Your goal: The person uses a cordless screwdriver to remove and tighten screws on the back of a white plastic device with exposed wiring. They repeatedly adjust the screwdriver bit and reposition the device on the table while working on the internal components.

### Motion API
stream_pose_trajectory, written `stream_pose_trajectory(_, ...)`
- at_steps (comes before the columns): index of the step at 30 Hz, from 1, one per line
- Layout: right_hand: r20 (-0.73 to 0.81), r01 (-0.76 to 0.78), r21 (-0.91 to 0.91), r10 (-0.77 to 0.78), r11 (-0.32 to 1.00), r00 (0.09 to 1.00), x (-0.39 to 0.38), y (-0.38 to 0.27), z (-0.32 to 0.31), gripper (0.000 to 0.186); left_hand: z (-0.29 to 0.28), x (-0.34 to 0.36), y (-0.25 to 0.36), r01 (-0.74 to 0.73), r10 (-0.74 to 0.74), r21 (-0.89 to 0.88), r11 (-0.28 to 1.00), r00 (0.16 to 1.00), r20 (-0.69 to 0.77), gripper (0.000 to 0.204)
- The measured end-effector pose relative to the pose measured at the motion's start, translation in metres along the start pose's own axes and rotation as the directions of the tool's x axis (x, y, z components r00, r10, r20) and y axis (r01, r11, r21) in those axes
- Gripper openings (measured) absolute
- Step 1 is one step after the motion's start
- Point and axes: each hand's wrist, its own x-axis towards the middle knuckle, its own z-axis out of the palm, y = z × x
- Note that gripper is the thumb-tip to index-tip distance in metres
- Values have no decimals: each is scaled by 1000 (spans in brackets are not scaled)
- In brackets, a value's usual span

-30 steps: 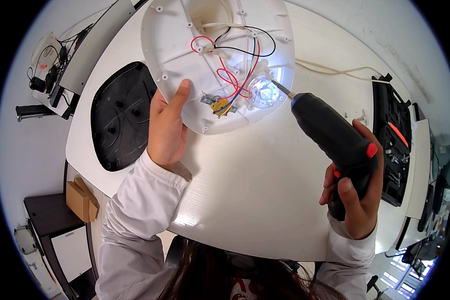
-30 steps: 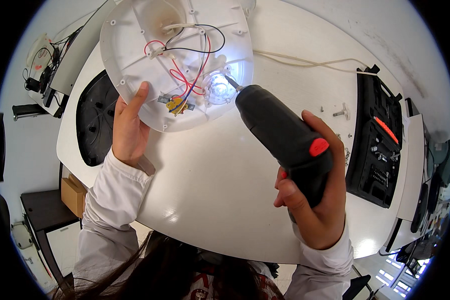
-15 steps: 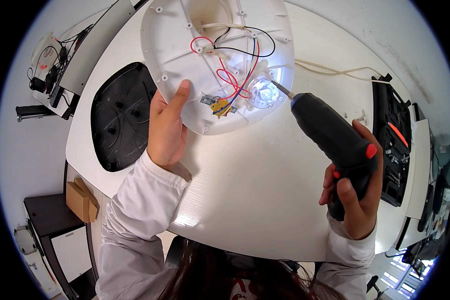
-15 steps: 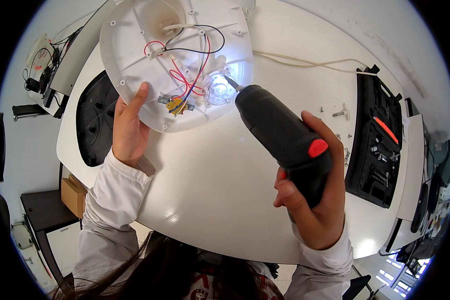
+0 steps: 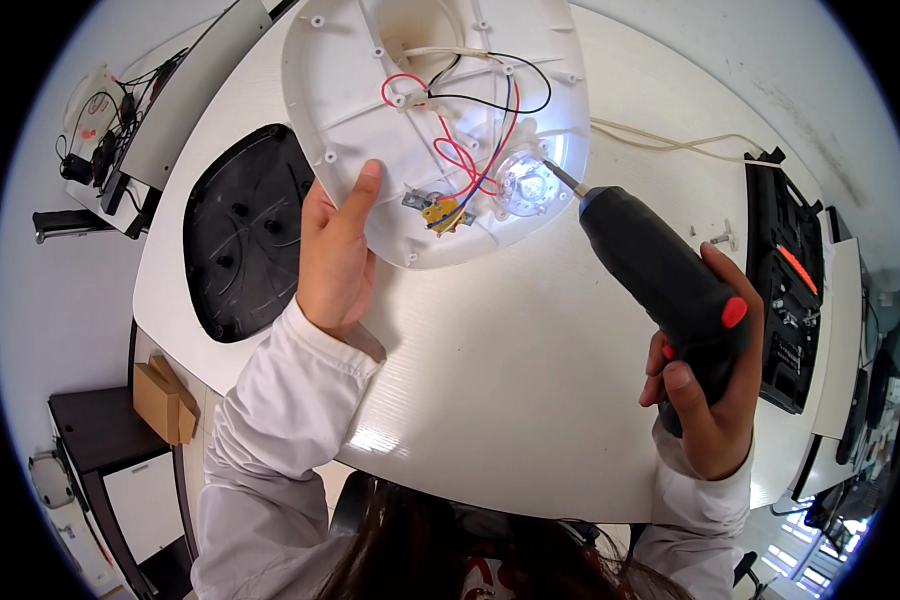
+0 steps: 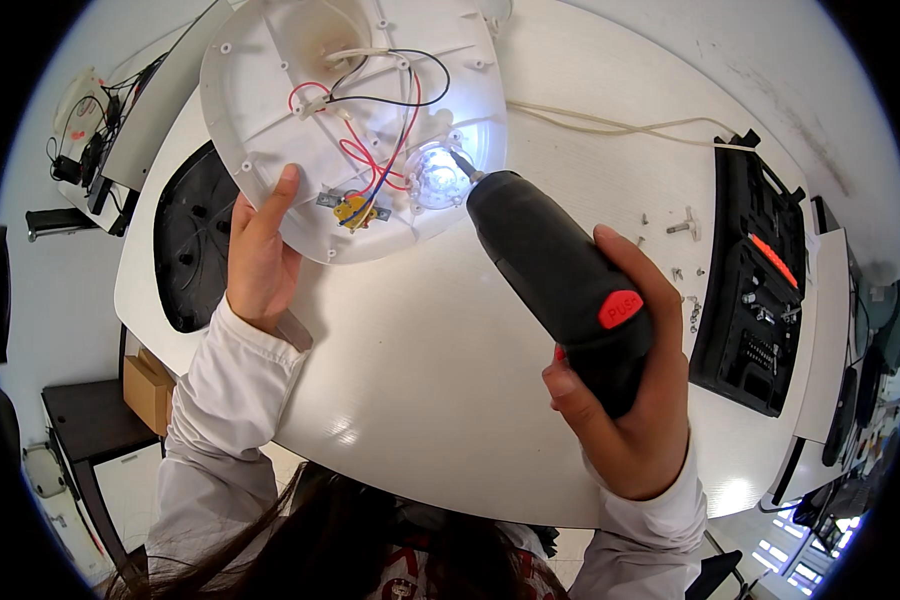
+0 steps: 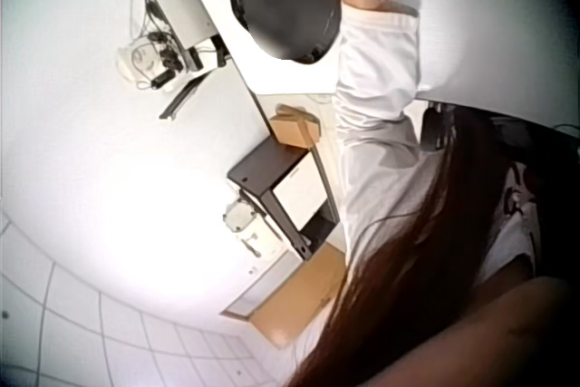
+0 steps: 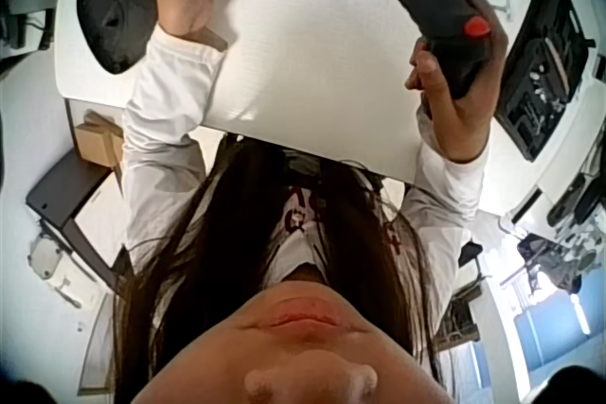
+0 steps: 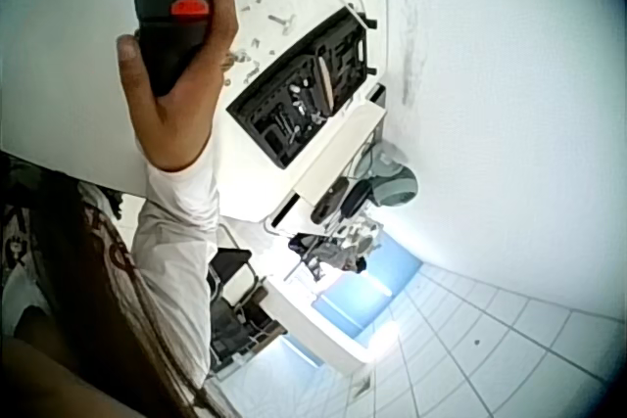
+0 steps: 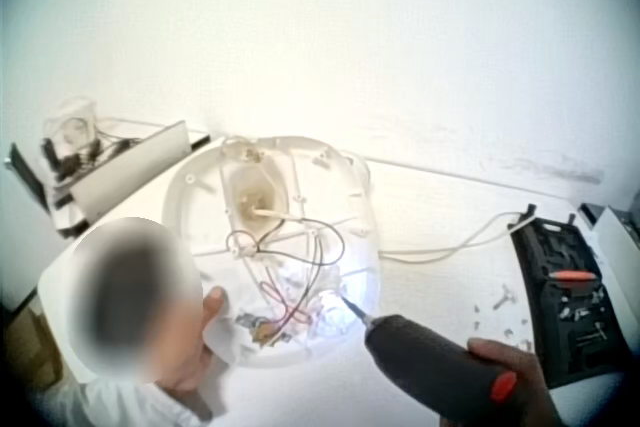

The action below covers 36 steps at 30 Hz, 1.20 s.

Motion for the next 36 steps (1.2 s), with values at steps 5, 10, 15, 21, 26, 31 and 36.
stream_pose_trajectory(5,59,87,-175,-78,981,995,1,1,-8,71,-1,1,-2,-18,18,3,1000,1000,11,35)
stream_pose_trajectory(10,110,86,-220,-63,972,992,2,-6,-11,69,1,2,-1,-18,18,8,1000,1000,12,31)
stream_pose_trajectory(15,138,163,-321,-125,933,983,2,-6,-13,72,1,1,0,-30,30,23,999,999,16,33)
stream_pose_trajectory(21,249,307,-533,-200,788,948,4,-17,-13,72,1,1,-1,-39,38,25,999,999,22,31)
stream_pose_trajectory(26,232,314,-532,-221,786,947,7,-22,-12,71,2,1,-1,-38,38,40,998,999,-4,31)
stream_pose_trajectory(31,231,318,-524,-227,790,946,10,-23,-15,71,2,1,-1,-29,29,16,999,999,18,30)
stream_pose_trajectory(36,66,44,-258,-28,965,997,9,-21,-14,70,1,1,-3,-48,48,28,998,999,-4,30)
